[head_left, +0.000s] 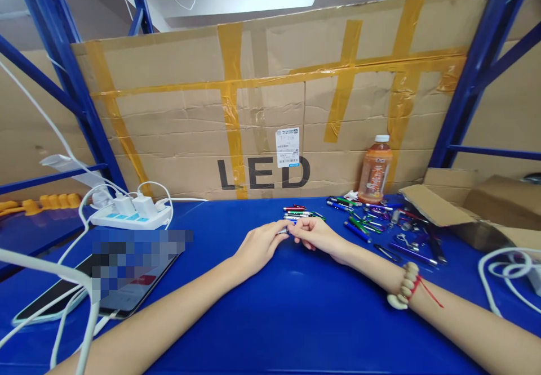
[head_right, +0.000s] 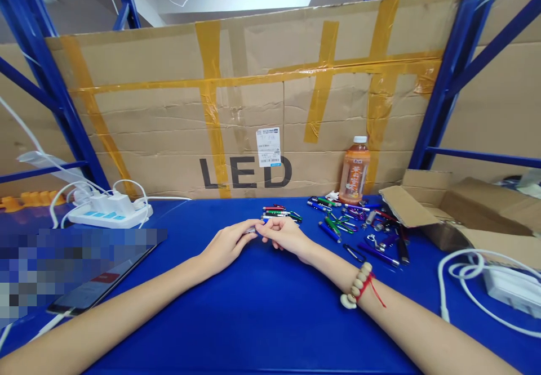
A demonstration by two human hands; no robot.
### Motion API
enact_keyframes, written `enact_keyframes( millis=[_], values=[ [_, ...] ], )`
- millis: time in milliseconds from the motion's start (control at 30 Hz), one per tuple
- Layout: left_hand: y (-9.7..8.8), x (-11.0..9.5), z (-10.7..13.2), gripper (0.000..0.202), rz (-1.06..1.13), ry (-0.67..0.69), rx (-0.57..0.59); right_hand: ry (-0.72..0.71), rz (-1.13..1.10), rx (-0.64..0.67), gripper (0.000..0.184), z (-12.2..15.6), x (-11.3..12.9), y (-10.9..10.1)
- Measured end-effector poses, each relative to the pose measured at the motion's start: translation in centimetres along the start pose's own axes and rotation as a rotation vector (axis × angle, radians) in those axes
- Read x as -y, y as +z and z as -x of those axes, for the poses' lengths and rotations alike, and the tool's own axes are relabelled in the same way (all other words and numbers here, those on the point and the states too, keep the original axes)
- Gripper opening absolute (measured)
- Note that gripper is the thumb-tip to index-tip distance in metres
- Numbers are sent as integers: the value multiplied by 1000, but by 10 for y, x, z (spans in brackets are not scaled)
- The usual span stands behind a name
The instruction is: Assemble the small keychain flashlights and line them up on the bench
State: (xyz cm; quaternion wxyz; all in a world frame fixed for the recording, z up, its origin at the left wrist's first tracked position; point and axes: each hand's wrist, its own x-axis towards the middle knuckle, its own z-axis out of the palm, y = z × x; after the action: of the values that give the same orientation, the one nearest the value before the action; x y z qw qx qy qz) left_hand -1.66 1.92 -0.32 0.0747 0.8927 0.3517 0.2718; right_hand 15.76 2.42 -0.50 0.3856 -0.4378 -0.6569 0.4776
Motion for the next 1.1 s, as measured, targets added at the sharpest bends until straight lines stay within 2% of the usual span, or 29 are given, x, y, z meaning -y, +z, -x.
enact_keyframes(
  millis=[167,433,633,767,867,1100],
  values=[
    [-1,-2,-1,23,-9,-24,39,-7,-3,-8,44,-1,-2,-1],
    [0,-3,-1,25,-93,-84,33,-50,7,-27,40,0,-3,2],
    [0,-1,-1,26,-76,-169,-13,-136,51,-104,43,-2,-6,2],
    [-1,-1,-1,27,-54,-154,-36,-272,135,-181,40,-1,-5,1],
    [-2,-3,-1,26,-39,-167,9,-336,124,-198,33,1,-4,0],
    [-3,-3,-1,25,6,-132,91,-331,81,-161,33,-3,-9,-4]
  ],
)
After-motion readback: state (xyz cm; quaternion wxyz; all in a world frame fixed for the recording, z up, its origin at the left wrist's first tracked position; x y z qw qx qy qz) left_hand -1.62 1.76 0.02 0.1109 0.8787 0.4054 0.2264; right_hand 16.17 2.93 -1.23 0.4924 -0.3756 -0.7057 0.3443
